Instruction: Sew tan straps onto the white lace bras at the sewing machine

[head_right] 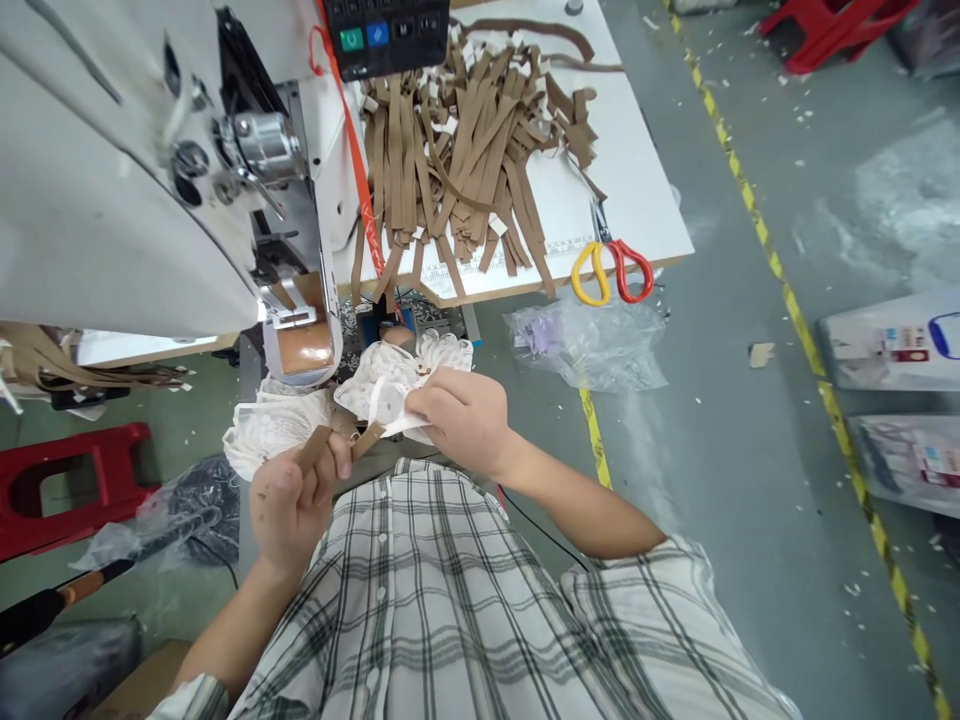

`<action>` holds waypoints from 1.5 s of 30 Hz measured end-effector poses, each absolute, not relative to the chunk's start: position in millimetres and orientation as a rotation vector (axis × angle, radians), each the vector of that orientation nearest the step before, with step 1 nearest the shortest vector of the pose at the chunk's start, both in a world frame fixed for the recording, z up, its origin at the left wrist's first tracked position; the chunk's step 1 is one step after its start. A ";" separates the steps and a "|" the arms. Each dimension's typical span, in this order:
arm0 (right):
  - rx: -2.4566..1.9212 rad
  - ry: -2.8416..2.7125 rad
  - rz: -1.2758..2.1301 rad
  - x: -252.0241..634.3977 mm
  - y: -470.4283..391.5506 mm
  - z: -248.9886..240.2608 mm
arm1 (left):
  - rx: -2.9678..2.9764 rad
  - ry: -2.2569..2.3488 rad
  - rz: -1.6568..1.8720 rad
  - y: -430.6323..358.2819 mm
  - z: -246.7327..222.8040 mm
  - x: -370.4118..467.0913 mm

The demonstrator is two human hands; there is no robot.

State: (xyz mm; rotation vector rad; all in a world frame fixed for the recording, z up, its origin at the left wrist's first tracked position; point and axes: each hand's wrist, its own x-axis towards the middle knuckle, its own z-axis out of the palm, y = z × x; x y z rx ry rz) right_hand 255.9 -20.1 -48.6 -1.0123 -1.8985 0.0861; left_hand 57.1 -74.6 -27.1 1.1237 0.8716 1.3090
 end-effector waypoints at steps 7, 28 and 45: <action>-1.136 -2.184 1.406 262.6 -16.3 -40.9 | 1.059 1.145 1.097 -53.2 -28.7 32.0; -1.957 -1.723 0.718 357.1 -2.2 -98.3 | 2.038 1.596 0.637 -43.8 -169.6 28.8; -1.250 -2.174 1.367 194.5 -10.5 -143.0 | 1.052 2.554 0.070 -132.8 -150.8 -154.0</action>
